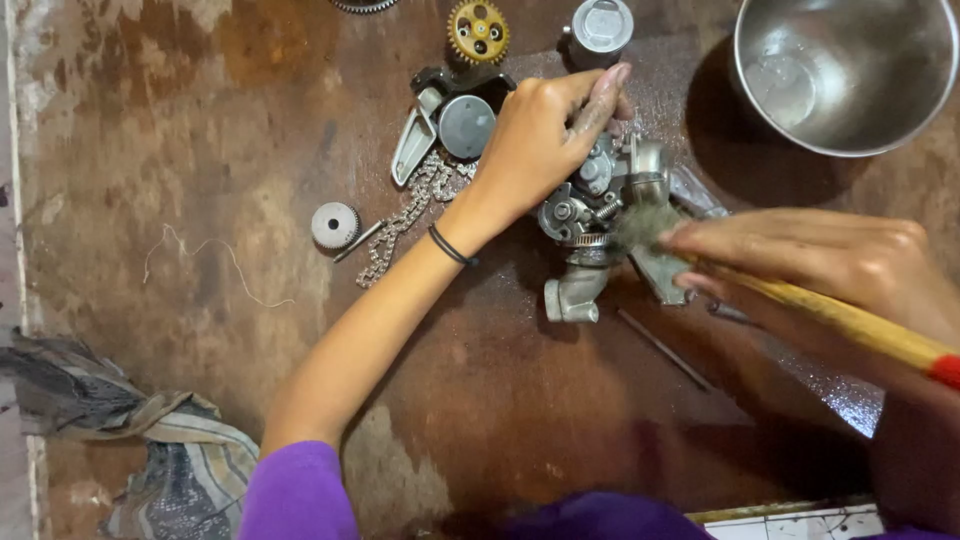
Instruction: Cleaning internal engine components of a motorcycle using a brush and solvent.
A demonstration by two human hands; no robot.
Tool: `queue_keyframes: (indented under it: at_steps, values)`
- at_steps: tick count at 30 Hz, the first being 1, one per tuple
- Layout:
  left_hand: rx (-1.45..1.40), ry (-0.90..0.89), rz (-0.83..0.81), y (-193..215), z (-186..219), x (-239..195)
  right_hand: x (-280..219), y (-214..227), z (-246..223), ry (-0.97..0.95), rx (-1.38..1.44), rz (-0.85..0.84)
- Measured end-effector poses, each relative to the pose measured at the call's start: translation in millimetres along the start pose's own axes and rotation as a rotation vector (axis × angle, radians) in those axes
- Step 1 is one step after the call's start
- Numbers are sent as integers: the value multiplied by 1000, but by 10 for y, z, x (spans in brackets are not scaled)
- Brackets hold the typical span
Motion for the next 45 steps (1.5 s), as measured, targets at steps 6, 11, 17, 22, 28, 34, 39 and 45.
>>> queue_keyframes:
  at_steps: [6, 11, 17, 22, 28, 34, 39, 45]
  values:
    - [-35, 45, -3, -42, -39, -2, 21, -194, -435, -2, -131, 76]
    - [-3, 45, -7, -10, 49, 13, 72, 19, -396, -96, -40, 61]
    - [8, 8, 9, -21, 29, 12, -3, 23, -243, 21, -12, 56]
    - [8, 52, -13, -15, 25, -22, -99, 263, -95, 333, -30, -101]
    - [-15, 78, -23, 6, 80, 18, -80, -87, -45, -225, 8, -264]
    - [-10, 58, 8, -17, 57, -41, 86, 4, -224, -238, 60, -139]
    - [9, 75, -12, 36, 70, -22, 133, 60, -308, -167, 86, -67]
    - [184, -65, -208, 479, 370, -82, -60, 60, -158, -46, 85, 62]
Point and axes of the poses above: each hand's wrist, its own x-axis towards the middle knuckle, its own y-axis out of the back of the hand, z = x × y, the point moved 2 cm from there along x, towards the middle knuckle, and after that the axes turned 14 degrees about -z, right-handed, at the moved point
